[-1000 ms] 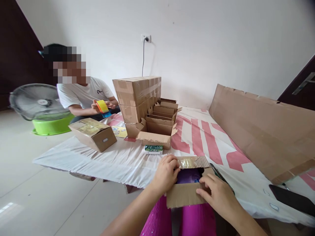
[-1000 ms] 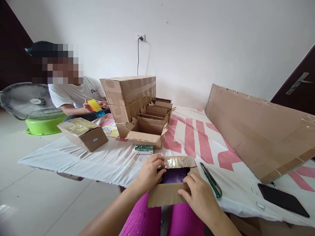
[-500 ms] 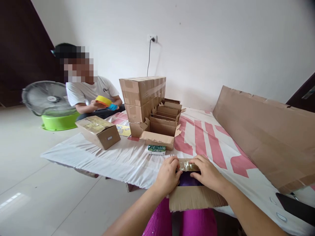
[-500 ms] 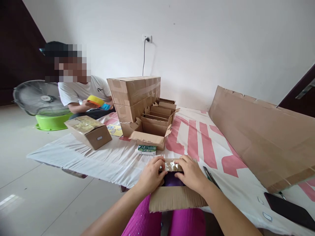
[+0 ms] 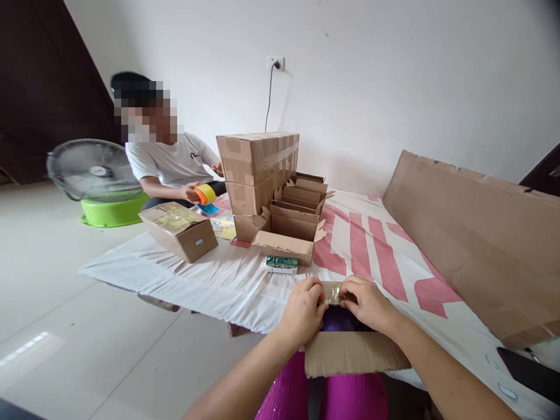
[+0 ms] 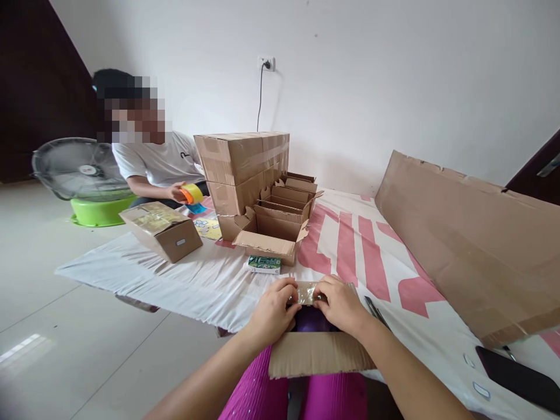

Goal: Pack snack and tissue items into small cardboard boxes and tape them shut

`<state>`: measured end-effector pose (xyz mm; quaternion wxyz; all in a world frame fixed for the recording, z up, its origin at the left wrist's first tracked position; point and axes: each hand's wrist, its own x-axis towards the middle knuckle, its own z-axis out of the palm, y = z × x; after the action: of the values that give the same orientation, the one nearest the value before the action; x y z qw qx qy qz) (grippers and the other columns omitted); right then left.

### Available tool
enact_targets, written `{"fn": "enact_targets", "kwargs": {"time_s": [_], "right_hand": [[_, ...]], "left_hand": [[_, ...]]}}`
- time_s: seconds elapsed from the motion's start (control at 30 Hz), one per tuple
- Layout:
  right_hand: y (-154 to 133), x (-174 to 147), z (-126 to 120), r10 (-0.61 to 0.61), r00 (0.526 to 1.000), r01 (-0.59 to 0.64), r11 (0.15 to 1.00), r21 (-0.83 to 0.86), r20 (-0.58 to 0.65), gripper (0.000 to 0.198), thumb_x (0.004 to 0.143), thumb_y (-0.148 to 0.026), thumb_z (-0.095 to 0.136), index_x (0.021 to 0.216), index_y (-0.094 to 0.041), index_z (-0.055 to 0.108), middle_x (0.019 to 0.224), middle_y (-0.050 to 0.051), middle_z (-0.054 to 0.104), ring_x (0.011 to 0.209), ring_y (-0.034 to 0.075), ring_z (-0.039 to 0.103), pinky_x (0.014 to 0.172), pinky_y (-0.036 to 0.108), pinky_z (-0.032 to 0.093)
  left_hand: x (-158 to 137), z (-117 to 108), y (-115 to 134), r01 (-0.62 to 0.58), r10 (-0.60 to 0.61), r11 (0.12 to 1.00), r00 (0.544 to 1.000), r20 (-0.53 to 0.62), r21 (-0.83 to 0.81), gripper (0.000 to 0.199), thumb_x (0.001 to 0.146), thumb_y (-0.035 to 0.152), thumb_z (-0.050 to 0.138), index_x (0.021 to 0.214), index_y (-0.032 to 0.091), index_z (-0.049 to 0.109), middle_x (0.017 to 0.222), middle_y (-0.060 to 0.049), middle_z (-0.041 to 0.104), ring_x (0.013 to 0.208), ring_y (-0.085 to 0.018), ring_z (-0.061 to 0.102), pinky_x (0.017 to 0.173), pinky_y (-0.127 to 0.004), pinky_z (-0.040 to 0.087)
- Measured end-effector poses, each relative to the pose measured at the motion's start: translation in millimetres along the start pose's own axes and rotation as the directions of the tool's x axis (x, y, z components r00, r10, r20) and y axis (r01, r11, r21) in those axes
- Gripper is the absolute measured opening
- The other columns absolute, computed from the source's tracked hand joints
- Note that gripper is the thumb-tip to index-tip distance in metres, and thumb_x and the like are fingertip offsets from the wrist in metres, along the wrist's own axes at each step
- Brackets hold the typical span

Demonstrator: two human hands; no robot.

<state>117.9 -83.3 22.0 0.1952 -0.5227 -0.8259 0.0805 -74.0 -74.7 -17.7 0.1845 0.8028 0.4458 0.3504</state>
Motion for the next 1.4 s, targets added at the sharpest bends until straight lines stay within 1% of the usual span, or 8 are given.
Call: {"fn": "enact_targets", "kwargs": {"time_s": [0.33,0.8,0.97,1.1,1.2,1.27,1.3,1.4], "right_hand": [[-6.5,-6.3,18.1,0.134,0.989,-0.145,0.898,-0.415,-0.056,0.012,0.089,-0.015,0.047,0.083,-0.018,0.057,0.082,0.005,0.064,0.071,0.019,0.062,0.064,0.030,0.037],[10.6,-0.5,17.0,0.349,0.922,-0.387,0.850,-0.358,-0.168,0.011,0.089,-0.017,0.044,0.084,-0.018,0.055,0.077,0.006,0.068,0.067,0.019,0.063,0.059,0.029,0.029],[19.7,-2.1,15.1,0.396,0.894,-0.444,0.847,-0.294,-0.208,0.009,0.085,-0.019,0.049,0.077,-0.021,0.053,0.069,0.001,0.065,0.062,0.015,0.058,0.057,0.025,0.029],[46.1,-9.4,-7.4,0.472,0.821,-0.554,0.795,-0.248,-0.321,0.009,0.084,-0.021,0.047,0.076,-0.021,0.050,0.066,0.000,0.061,0.059,0.014,0.054,0.055,0.024,0.030],[84.3,-37.6,-35.0,0.545,0.706,-0.677,0.707,-0.204,-0.452,0.008,0.084,-0.023,0.042,0.078,-0.022,0.047,0.067,0.002,0.059,0.057,0.016,0.052,0.053,0.026,0.031],[112.4,-75.2,-40.3,0.544,0.667,-0.703,0.686,-0.189,-0.509,0.009,0.083,-0.027,0.041,0.076,-0.023,0.046,0.072,0.005,0.061,0.064,0.019,0.057,0.055,0.028,0.035],[124.3,-99.5,-35.2,0.491,0.678,-0.677,0.707,-0.204,-0.547,0.013,0.082,-0.031,0.041,0.074,-0.023,0.047,0.074,0.005,0.061,0.067,0.021,0.058,0.055,0.029,0.037],[140.2,-183.4,8.6,0.350,0.792,-0.524,0.810,-0.264,-0.500,0.017,0.084,-0.035,0.043,0.081,-0.025,0.056,0.081,0.005,0.065,0.068,0.022,0.062,0.057,0.033,0.045]], "left_hand": [[7.3,-9.1,5.5,-0.104,0.063,0.970,0.980,0.190,0.218,0.020,0.075,0.002,0.051,0.083,0.019,0.060,0.097,-0.006,0.059,0.095,-0.023,0.055,0.088,-0.038,0.046],[8.2,-7.7,6.0,-0.123,0.055,0.939,0.975,0.214,0.320,0.017,0.079,0.006,0.048,0.077,0.017,0.060,0.091,-0.008,0.059,0.090,-0.022,0.057,0.083,-0.034,0.045],[8.9,-4.8,5.9,-0.119,0.045,0.928,0.977,0.209,0.354,0.014,0.079,0.008,0.049,0.079,0.017,0.060,0.093,-0.009,0.059,0.089,-0.024,0.057,0.082,-0.038,0.044],[7.6,-8.7,3.5,-0.098,0.027,0.933,0.979,0.204,0.347,0.017,0.077,0.004,0.047,0.077,0.017,0.058,0.092,-0.009,0.058,0.088,-0.024,0.056,0.080,-0.037,0.044],[4.8,-15.0,-0.2,-0.049,-0.006,0.946,0.986,0.167,0.322,0.018,0.078,0.003,0.046,0.076,0.018,0.056,0.093,-0.009,0.057,0.088,-0.023,0.055,0.081,-0.036,0.044],[2.6,-17.5,-1.9,-0.028,-0.014,0.959,0.989,0.144,0.281,0.017,0.079,0.004,0.045,0.077,0.019,0.055,0.095,-0.008,0.057,0.089,-0.022,0.054,0.082,-0.035,0.044],[1.6,-17.7,-2.2,-0.020,-0.015,0.966,0.991,0.134,0.257,0.017,0.079,0.004,0.046,0.078,0.019,0.054,0.096,-0.007,0.056,0.090,-0.022,0.054,0.083,-0.035,0.044],[-0.1,-13.9,-0.6,-0.004,-0.018,0.980,0.994,0.109,0.197,0.018,0.074,0.004,0.048,0.080,0.020,0.053,0.101,-0.006,0.056,0.097,-0.022,0.054,0.087,-0.036,0.044]]}}
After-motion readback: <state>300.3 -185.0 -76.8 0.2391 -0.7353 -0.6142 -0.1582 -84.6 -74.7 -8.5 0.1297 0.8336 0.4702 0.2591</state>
